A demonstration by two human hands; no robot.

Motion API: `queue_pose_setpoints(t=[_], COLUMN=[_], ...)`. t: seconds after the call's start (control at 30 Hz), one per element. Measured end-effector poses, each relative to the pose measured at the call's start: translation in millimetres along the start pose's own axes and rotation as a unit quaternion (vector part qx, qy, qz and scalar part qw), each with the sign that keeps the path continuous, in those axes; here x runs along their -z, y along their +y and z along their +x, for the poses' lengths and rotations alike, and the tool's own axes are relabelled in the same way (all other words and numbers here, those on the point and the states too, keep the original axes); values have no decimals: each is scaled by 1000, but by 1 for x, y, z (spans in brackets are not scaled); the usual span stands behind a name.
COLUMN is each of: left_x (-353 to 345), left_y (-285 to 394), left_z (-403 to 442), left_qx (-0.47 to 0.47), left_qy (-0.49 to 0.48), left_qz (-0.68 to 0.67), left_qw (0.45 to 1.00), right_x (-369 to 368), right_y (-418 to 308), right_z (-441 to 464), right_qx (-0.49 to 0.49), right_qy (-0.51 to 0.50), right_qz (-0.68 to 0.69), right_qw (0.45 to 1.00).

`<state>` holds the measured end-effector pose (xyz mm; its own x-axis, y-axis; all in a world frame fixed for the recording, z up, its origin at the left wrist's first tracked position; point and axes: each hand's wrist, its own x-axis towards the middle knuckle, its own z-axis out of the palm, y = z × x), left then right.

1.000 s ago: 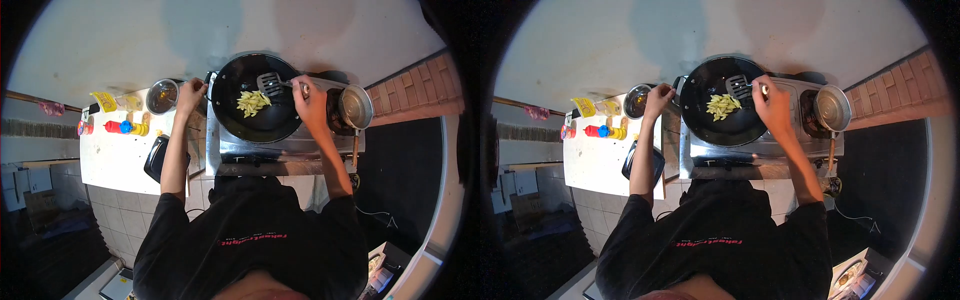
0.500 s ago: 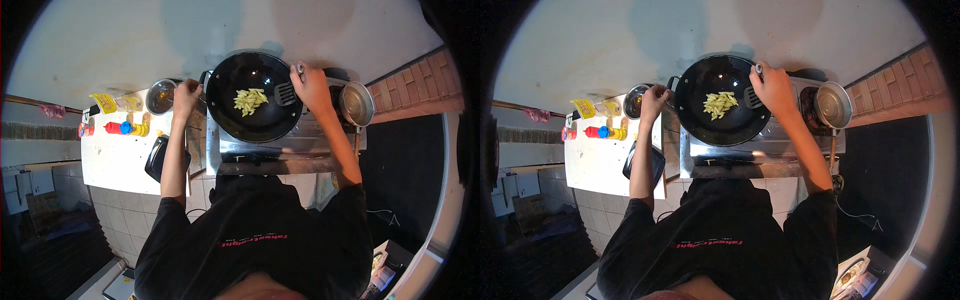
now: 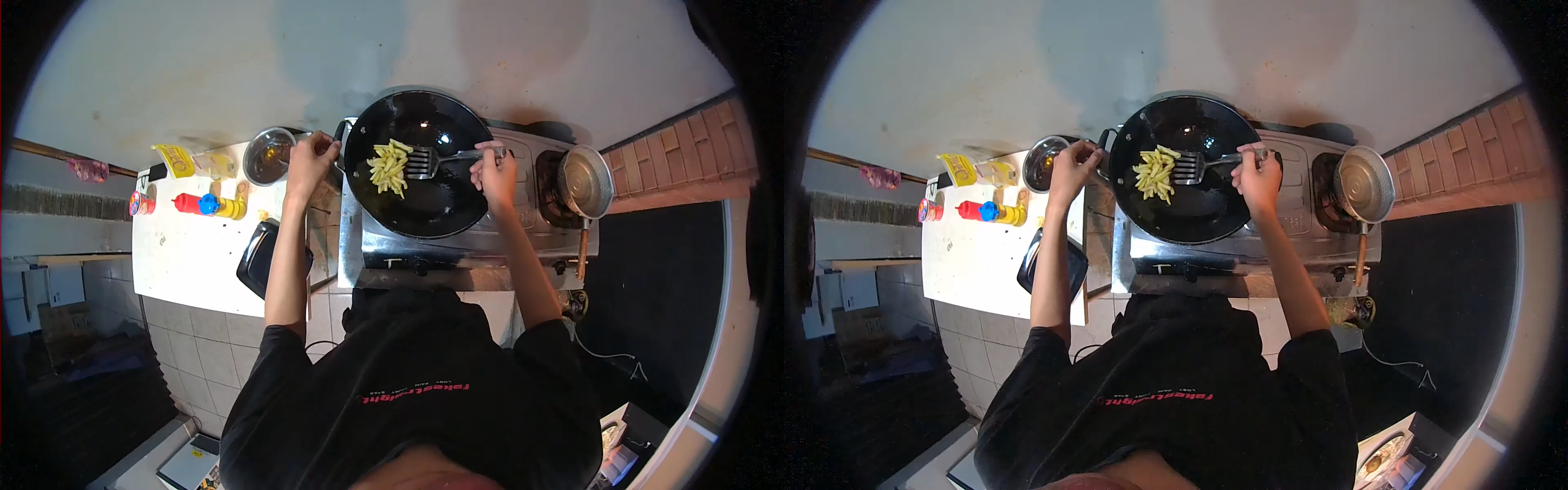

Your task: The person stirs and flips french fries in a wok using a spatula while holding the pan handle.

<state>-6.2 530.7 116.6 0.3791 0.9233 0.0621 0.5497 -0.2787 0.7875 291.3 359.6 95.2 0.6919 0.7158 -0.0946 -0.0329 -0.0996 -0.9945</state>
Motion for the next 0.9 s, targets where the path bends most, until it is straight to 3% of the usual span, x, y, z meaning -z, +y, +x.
queue_pose_setpoints(t=[0.13,0.2,0.27,0.33,0.4,0.43,0.53,0.63,0.73,0.9], left_x=[0,1,2,2,2,2,0,0,0,0], left_y=[-7,-7,-6,-7,-11,-13,-17,-15,-13,-13], left_z=[0,-1,0,1,1,2,3,3,2,4], left_qx=[3,-3,26,27,31,22,16,12,8,4], left_qy=[7,11,7,-8,-22,-21,-18,-9,-5,-7], left_qz=[-38,-47,-57,-61,-65,-59,-54,-60,-67,-54], left_qw=[999,999,998,998,997,998,998,998,998,999], right_x=[-4,-7,-10,-12,-2,0,13,24,27,24], right_y=[-16,-32,-54,-44,-55,-52,-53,-64,-74,-66], right_z=[-17,-36,-60,-67,-91,-96,-111,-117,-118,-119], right_qx=[39,132,135,426,420,477,505,507,524,481], right_qy=[-11,-53,-84,-94,-203,-220,-298,-309,-255,-286], right_qz=[-11,-56,-111,-177,-278,-298,-346,-376,-355,-376], right_qw=[999,988,981,882,840,797,733,712,731,738])
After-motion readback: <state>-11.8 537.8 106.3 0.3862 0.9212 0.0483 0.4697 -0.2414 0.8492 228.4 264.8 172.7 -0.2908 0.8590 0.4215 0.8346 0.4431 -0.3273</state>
